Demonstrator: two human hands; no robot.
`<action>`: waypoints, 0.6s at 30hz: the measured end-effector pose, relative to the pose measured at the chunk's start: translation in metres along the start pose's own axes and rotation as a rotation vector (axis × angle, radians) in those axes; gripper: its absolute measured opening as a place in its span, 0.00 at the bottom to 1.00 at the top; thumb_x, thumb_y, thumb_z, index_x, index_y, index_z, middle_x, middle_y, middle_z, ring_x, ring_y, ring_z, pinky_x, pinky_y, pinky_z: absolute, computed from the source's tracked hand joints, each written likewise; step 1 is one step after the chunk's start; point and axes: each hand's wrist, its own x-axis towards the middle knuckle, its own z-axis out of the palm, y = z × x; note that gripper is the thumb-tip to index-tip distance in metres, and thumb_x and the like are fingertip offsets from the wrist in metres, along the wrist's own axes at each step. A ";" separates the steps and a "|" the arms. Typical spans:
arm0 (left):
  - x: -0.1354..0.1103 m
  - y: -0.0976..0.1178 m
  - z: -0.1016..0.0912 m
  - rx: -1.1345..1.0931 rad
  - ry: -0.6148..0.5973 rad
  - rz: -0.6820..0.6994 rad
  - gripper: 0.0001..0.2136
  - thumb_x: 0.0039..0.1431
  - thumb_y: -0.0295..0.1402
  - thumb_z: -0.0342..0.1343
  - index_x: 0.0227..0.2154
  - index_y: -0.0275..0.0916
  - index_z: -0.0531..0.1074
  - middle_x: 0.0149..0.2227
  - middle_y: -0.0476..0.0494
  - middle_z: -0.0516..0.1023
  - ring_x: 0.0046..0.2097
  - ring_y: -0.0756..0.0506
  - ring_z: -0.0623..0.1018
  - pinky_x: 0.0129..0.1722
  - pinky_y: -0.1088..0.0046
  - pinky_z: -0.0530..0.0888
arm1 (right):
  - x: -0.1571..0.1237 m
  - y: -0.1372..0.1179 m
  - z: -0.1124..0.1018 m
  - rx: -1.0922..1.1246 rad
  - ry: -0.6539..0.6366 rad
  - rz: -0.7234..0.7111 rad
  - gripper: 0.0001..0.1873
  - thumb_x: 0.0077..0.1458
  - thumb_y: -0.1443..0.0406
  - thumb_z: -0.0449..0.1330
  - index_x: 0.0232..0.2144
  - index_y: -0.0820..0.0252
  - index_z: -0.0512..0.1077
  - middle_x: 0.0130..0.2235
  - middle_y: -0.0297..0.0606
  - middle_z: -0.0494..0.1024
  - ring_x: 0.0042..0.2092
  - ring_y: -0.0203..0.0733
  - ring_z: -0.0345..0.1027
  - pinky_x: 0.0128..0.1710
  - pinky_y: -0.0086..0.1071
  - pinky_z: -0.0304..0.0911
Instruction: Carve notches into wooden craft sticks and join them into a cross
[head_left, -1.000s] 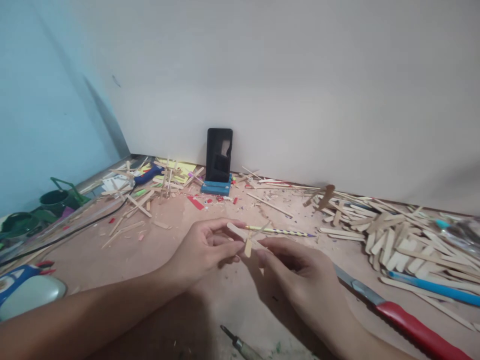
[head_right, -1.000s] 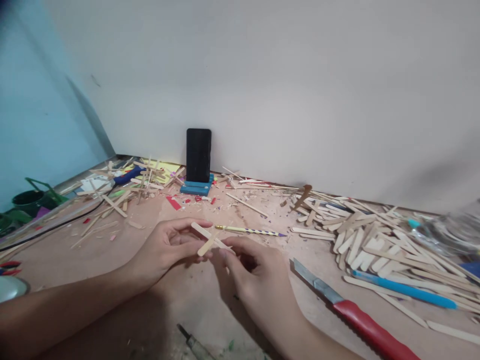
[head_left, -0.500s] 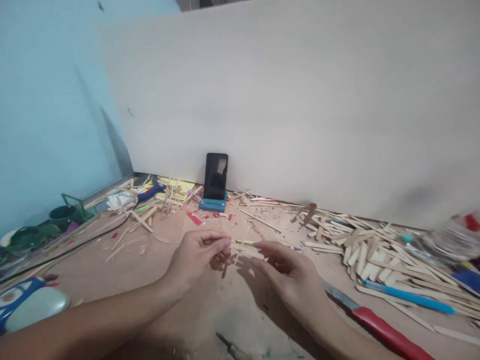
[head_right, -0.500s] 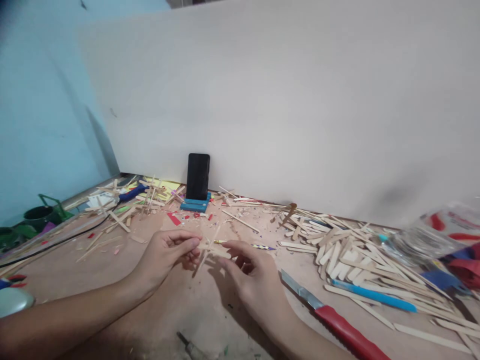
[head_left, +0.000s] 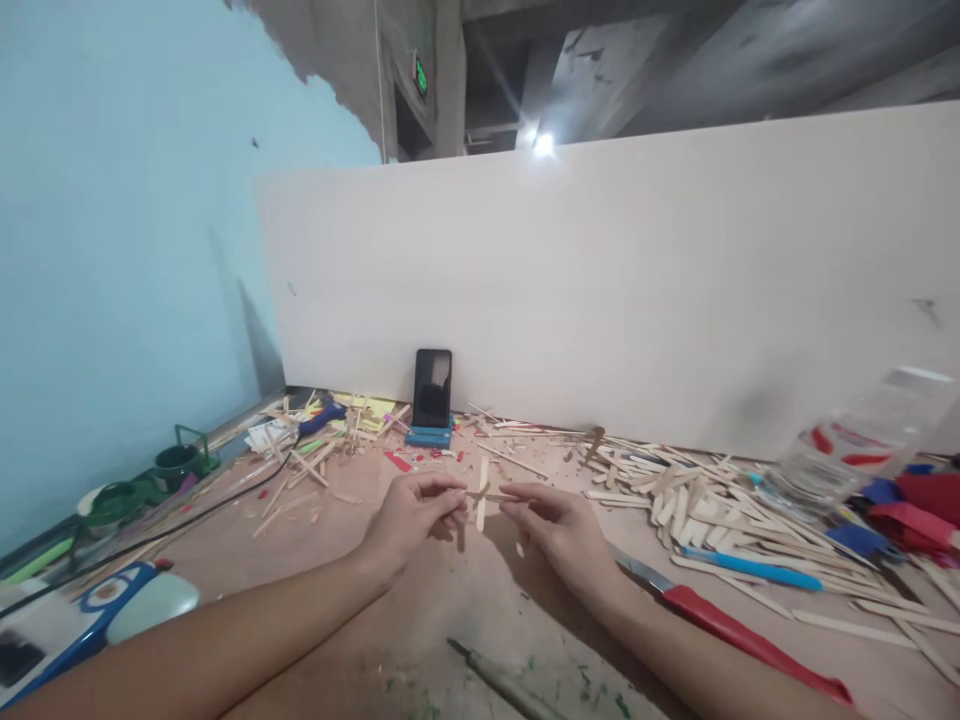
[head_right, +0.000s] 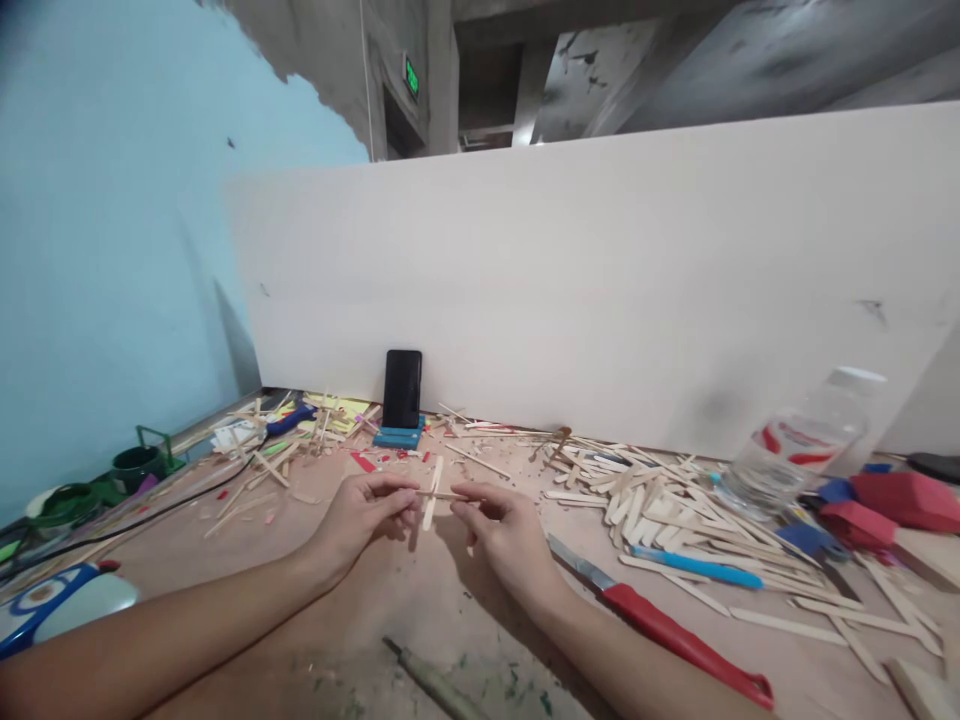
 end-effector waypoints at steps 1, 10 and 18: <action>0.000 0.000 -0.001 -0.008 0.003 -0.010 0.13 0.71 0.39 0.61 0.51 0.35 0.75 0.47 0.42 0.79 0.43 0.45 0.81 0.43 0.64 0.82 | -0.001 0.000 0.001 0.000 -0.009 0.014 0.18 0.68 0.56 0.63 0.52 0.62 0.74 0.48 0.41 0.79 0.42 0.42 0.76 0.42 0.40 0.76; -0.001 -0.002 -0.001 -0.081 -0.018 -0.050 0.14 0.71 0.39 0.61 0.52 0.35 0.74 0.49 0.41 0.79 0.45 0.44 0.81 0.44 0.63 0.82 | -0.008 0.001 0.008 -0.011 -0.033 0.053 0.18 0.69 0.54 0.62 0.52 0.61 0.75 0.50 0.41 0.79 0.46 0.45 0.76 0.46 0.43 0.76; 0.009 -0.016 -0.012 -0.096 -0.002 -0.075 0.13 0.72 0.38 0.61 0.50 0.35 0.74 0.45 0.42 0.79 0.41 0.46 0.81 0.40 0.66 0.82 | 0.000 0.012 0.010 0.029 -0.054 0.084 0.18 0.69 0.56 0.63 0.53 0.61 0.74 0.51 0.42 0.78 0.46 0.45 0.76 0.46 0.43 0.76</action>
